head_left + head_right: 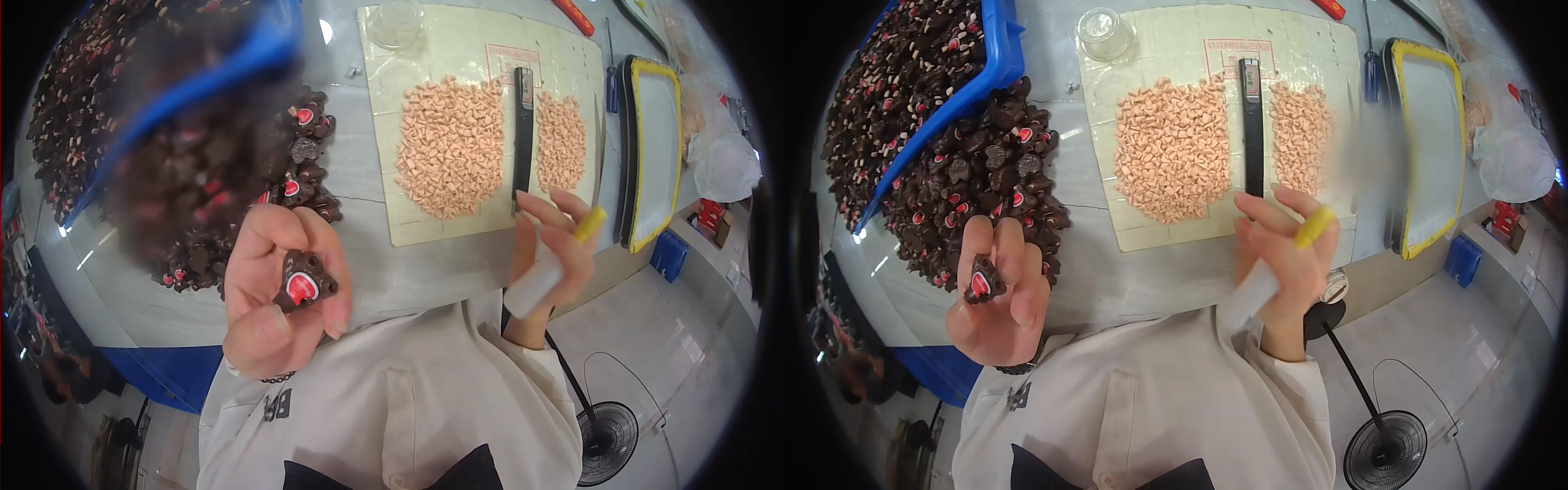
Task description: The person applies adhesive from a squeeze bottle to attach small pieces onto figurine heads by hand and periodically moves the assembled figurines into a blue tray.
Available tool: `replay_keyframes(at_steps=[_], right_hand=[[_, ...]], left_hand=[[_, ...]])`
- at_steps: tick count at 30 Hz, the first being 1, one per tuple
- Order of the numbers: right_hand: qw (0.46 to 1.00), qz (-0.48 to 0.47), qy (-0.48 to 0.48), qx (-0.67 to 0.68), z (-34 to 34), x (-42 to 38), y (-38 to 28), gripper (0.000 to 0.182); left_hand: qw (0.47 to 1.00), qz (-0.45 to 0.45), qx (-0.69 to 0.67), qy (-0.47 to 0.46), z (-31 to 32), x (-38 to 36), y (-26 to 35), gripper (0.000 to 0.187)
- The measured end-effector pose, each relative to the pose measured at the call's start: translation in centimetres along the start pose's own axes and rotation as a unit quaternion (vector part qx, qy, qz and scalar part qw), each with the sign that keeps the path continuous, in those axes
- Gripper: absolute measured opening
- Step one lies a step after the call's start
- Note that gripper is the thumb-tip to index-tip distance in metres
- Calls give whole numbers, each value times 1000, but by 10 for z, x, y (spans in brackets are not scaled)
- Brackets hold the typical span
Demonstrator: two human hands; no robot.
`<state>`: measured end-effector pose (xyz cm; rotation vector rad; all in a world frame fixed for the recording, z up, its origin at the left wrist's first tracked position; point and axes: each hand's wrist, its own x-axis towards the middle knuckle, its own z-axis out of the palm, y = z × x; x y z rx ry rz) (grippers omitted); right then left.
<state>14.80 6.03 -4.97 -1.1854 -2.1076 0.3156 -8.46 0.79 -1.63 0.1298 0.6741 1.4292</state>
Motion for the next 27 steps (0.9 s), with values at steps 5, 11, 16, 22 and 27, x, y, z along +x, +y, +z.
replay_keyframes(at_steps=[5, 11, 16, 22, 27], right_hand=[[1000, 5, -12, -22, 12, -4, 7, 42], [997, 33, -60, -36, 15, 0, 4, 42], [998, 29, -2, 51, 13, 1, -3, 42], [994, 39, 44, 87, 4, 12, -5, 39], [998, 25, -43, -29, 10, 3, 8, 45]], left_hand=[[1000, -15, 13, -14, 1, -2, -2, 50], [1000, -12, -5, -24, 1, -2, -1, 49], [987, -7, 22, -159, -4, 2, -5, 49], [978, -22, 130, -164, 3, -5, -7, 47], [977, -7, 148, -150, 1, -5, -4, 42]])
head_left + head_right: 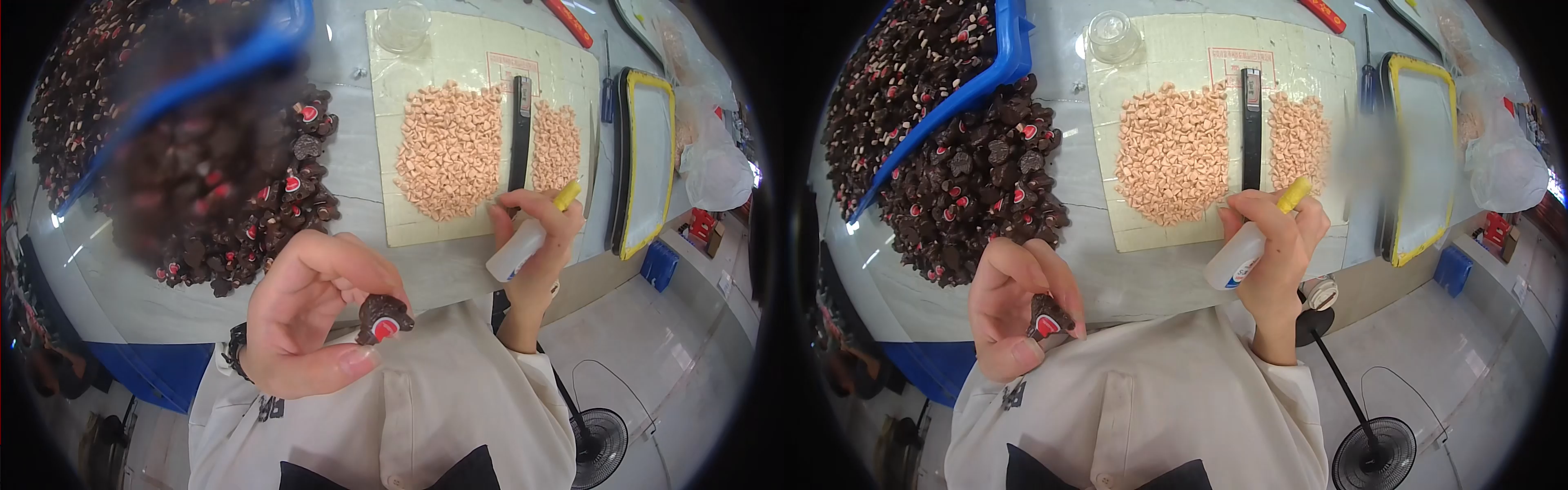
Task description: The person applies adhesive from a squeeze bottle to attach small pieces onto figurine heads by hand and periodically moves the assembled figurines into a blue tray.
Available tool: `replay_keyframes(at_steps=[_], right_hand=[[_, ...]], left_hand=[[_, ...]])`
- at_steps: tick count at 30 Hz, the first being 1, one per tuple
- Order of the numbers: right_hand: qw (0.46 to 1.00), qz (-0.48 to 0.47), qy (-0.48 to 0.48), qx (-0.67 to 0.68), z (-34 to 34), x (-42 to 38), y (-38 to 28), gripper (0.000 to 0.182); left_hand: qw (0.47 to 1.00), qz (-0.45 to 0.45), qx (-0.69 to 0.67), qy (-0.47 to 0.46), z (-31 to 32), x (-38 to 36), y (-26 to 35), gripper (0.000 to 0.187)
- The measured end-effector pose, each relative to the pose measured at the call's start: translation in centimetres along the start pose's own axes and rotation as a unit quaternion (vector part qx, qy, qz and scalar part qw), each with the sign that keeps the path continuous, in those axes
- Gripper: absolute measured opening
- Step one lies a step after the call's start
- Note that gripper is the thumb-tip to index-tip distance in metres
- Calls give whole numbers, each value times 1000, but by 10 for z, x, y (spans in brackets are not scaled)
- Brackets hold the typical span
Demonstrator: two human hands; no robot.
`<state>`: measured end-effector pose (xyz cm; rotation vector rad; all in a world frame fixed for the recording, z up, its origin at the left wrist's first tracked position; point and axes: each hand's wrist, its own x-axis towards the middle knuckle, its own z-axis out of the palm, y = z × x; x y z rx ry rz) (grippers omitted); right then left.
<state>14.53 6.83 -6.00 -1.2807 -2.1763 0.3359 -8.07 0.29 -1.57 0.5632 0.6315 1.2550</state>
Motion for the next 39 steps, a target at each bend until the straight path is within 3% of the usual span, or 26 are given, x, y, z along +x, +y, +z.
replay_keyframes(at_steps=[9, 11, 12, 13, 14, 16, 19, 24, 28, 30, 37, 39], right_hand=[[999, 1, -34, -36, -4, 1, -9, 43], [995, 17, 69, 67, -13, -2, -27, 43], [988, -21, 89, 126, -18, 1, -33, 47], [975, -58, 112, 183, -24, 4, -41, 50], [978, -48, 92, 182, -30, 10, -53, 55], [977, -41, 69, 200, -25, 12, -64, 54], [977, -33, 25, 209, -23, 13, -70, 49], [975, -40, 150, 162, -9, 11, -80, 40], [976, -70, 82, 191, -7, 6, -80, 51], [945, -58, 186, 263, 8, 10, -84, 39], [930, -93, 156, 320, -1, 14, -84, 41], [911, -61, 175, 369, -1, 17, -87, 40]], left_hand=[[999, -33, -24, 0, 3, 1, 0, 42], [993, -25, 103, -45, 0, 2, -2, 54], [994, -26, 102, -42, 0, 3, -2, 54], [978, -37, 187, -88, 1, 5, -1, 60], [952, -46, 270, -135, 3, 8, 0, 67], [944, -78, 276, -164, 9, 12, 4, 73], [934, -43, 295, -195, 10, 10, 3, 76], [954, -106, 114, -256, 9, 9, 6, 87], [940, -116, 82, -309, 4, 11, 11, 96], [931, -147, -39, -331, 3, 9, 9, 99], [915, -131, -33, -381, 4, 10, 9, 102], [938, -113, -34, -326, 5, 7, 9, 91]])
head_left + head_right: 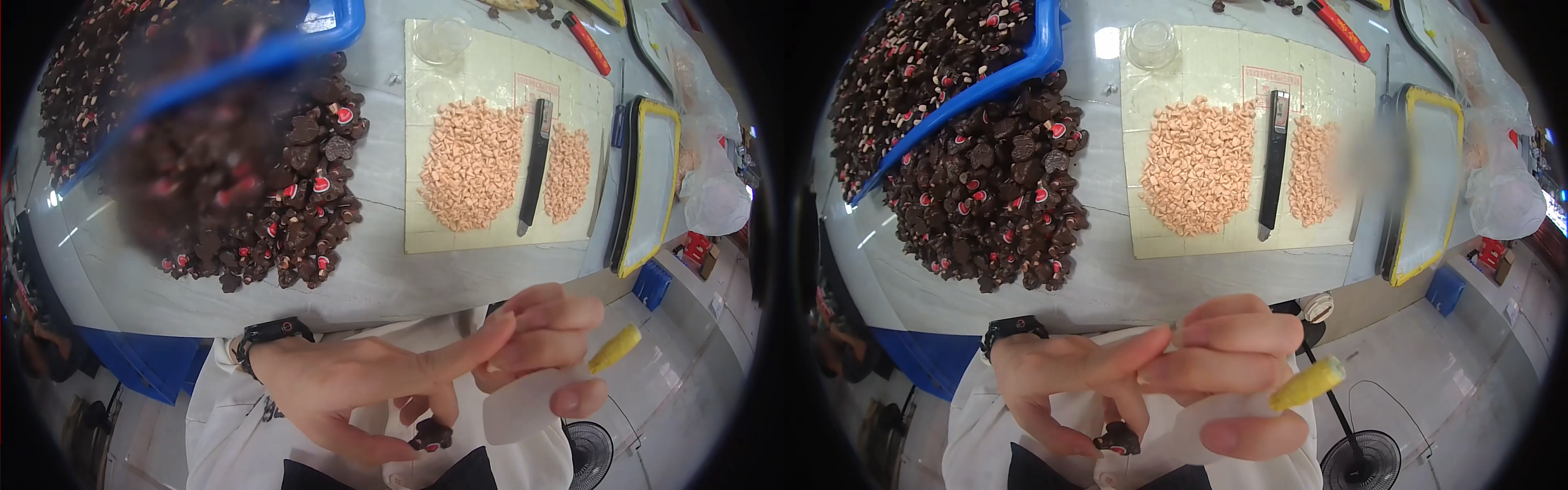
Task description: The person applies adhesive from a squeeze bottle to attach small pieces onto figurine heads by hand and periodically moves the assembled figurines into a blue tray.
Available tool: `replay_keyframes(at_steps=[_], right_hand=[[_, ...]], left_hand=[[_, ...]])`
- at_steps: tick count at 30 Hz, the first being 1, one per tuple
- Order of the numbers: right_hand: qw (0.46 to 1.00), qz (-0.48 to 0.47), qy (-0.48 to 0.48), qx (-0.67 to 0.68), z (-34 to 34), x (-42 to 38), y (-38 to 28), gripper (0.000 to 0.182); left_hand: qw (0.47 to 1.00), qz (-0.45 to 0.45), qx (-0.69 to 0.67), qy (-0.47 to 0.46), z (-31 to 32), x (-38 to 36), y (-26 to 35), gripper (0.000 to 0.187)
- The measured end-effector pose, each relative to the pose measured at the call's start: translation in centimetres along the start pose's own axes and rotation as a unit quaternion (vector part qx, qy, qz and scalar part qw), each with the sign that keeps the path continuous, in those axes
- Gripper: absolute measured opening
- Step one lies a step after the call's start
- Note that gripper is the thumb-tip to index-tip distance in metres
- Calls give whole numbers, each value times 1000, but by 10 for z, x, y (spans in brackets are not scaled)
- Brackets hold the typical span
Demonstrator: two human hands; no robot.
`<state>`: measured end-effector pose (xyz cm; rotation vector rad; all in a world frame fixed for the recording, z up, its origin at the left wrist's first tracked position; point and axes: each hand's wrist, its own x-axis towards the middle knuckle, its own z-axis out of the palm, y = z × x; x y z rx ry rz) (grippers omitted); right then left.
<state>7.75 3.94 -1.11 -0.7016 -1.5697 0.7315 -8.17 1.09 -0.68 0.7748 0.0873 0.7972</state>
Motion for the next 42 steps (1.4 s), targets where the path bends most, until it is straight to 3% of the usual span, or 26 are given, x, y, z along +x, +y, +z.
replay_keyframes(at_steps=[1, 2, 3, 4, 5, 7, 8, 11, 15, 20, 24, 27, 29, 33, 42], right_hand=[[1000, 0, -1, 1, 0, 1, -2, 40], [997, 31, 19, 71, 0, 2, -7, 41], [987, 64, 39, 139, -1, 3, -14, 43], [977, 143, -24, 159, -6, 10, -24, 49], [976, 145, -24, 159, -6, 13, -27, 49], [954, 222, -36, 196, -4, 16, -31, 41], [954, 226, -81, 179, -6, 18, -28, 37], [959, 190, -58, 202, -4, 14, -22, 39], [961, 210, -11, 179, 0, 15, -25, 41], [962, 187, -104, 171, -3, 16, -19, 38], [966, 204, -90, 129, 5, 17, -21, 43], [958, 246, -141, 33, 4, 16, -21, 32], [975, 159, -81, 136, 7, 11, -9, 50], [975, 152, -82, 141, 9, 11, -7, 48], [969, 155, -91, 172, 3, 11, 4, 44]], left_hand=[[1000, 1, 1, 1, 1, -1, -3, 91], [970, 112, 176, 125, 1, -1, -7, 73], [883, 216, 339, 241, 2, 0, -10, 57], [814, 245, 414, 325, 2, 2, -11, 30], [814, 244, 414, 326, 4, 6, -15, 30], [759, 367, 367, 394, 8, 13, -24, 29], [805, 315, 404, 299, 3, 5, -17, 28], [847, 267, 374, 268, 4, 2, -16, 28], [827, 272, 389, 301, 1, 4, -12, 31], [833, 236, 400, 300, -5, 1, -9, 35], [835, 228, 375, 331, -1, 2, -12, 34], [813, 233, 402, 350, 1, 5, -16, 35], [754, 260, 470, 378, 2, 8, -21, 37], [744, 303, 442, 400, 2, 9, -27, 32], [690, 312, 545, 360, -3, 6, -28, 27]])
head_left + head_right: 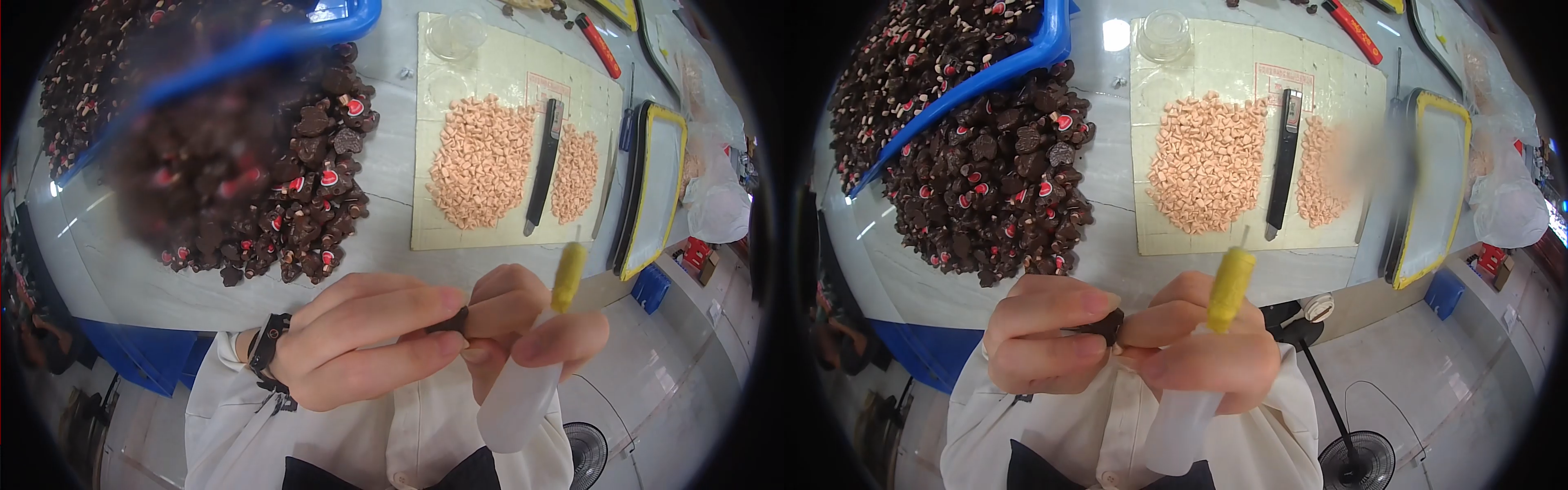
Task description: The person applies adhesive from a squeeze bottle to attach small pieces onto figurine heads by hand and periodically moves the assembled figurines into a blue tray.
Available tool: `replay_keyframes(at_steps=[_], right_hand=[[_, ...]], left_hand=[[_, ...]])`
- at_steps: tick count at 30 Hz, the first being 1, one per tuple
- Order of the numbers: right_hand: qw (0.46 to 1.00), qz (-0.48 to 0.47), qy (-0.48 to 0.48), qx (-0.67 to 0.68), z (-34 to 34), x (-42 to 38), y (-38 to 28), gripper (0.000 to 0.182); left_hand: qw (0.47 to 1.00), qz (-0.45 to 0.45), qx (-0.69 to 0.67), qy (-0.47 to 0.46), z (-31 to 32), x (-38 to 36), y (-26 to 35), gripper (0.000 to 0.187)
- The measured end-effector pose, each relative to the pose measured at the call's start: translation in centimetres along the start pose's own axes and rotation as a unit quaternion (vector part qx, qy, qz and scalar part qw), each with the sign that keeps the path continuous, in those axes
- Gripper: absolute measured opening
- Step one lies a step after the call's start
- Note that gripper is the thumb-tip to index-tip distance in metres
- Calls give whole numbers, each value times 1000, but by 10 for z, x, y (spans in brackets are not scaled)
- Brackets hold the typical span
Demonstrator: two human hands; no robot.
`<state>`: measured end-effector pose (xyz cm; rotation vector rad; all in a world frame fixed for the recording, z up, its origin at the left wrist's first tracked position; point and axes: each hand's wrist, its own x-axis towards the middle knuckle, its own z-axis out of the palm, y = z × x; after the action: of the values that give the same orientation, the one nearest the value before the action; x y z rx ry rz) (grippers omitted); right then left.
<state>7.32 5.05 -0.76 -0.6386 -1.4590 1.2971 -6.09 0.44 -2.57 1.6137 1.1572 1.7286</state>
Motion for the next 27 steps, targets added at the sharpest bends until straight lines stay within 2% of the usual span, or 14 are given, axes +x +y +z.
replay_keyframes(at_steps=[2, 5, 12, 14, 15, 17, 18, 20, 22, 24, 27], right_hand=[[997, 40, -65, -7, -4, 3, -1, 43], [996, 66, -41, 53, -4, -1, 2, 40], [996, 61, -17, 58, -4, -4, 0, 37], [999, 2, -2, -39, -4, -5, -1, 44], [999, 2, -1, -43, -6, -6, 0, 44], [997, -33, -6, -75, -13, -6, 3, 52], [996, -33, -6, -78, -18, -8, 6, 52], [960, -105, 87, -246, -31, -15, 13, 55], [898, -105, 126, -407, -59, -22, 16, 54], [836, -99, 102, -531, -91, -22, 25, 51], [840, 2, 131, -526, -114, -33, 29, 44]], left_hand=[[1000, 6, 14, 2, 0, 0, 0, 26], [1000, 31, 5, 0, 0, 3, -2, 26], [1000, 12, -13, 7, 2, 0, 4, 24], [994, -89, -66, 0, 3, 2, 15, 25], [994, -89, -69, 0, 0, 5, 14, 25], [988, -66, -24, -137, -12, 10, 9, 40], [988, -65, -27, -137, -15, 11, 9, 40], [986, -102, -44, -126, -21, 11, 9, 49], [984, -94, -85, -122, -21, 9, 6, 49], [980, -107, -136, -97, -19, 6, 8, 46], [977, -112, -163, -77, -14, 7, 7, 47]])
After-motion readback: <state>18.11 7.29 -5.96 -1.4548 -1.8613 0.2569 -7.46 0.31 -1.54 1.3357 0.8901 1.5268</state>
